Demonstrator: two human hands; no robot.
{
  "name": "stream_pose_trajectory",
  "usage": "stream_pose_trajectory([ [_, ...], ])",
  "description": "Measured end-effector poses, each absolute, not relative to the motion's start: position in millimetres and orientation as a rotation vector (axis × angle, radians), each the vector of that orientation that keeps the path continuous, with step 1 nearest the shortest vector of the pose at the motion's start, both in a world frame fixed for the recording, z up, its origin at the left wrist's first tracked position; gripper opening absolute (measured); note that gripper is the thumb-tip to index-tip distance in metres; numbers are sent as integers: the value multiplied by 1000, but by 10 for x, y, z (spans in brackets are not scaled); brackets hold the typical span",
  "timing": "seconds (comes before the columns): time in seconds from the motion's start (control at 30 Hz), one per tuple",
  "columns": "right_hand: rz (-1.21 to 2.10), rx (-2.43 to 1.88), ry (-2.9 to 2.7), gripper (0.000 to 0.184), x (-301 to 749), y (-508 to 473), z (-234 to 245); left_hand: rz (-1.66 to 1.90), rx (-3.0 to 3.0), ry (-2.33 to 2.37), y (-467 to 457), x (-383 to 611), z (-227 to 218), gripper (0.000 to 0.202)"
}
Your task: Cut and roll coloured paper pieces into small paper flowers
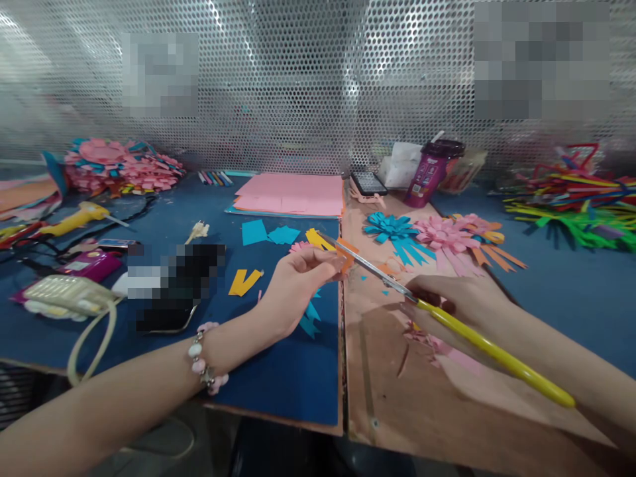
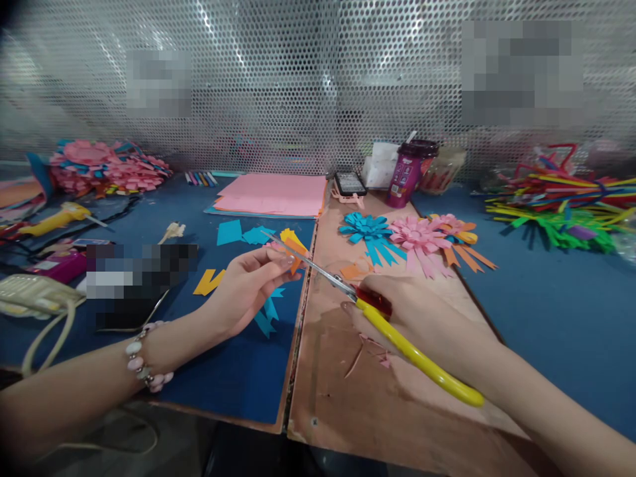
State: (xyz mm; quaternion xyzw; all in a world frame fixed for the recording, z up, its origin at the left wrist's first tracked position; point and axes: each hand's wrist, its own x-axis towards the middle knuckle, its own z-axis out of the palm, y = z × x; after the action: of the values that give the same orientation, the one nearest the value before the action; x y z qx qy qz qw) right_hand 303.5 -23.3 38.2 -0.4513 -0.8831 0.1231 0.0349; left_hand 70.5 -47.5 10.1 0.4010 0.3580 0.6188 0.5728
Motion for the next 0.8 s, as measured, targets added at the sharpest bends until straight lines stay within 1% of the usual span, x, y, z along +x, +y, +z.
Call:
stream_pose_trajectory([
  [0.07, 395, -1390, -2716, 24, 3032, -235, 386, 1455, 930, 839, -473, 707, 97, 6],
  [0.37, 405, -1380, -2676, 31, 3025, -232, 410, 1472, 896, 858, -464, 716, 98, 3],
  [0.5, 422, -1349, -2677, 29, 3031, -215, 398, 1473, 891, 851, -459, 716, 89, 4],
  [0.63, 384, -1371, -2692, 25, 3049, -208, 386, 1476, 895, 854, -453, 712, 83, 3],
  [0.8, 316, -1351, -2696, 28, 3058, -198, 356, 1470, 913, 870, -453, 713, 85, 2],
])
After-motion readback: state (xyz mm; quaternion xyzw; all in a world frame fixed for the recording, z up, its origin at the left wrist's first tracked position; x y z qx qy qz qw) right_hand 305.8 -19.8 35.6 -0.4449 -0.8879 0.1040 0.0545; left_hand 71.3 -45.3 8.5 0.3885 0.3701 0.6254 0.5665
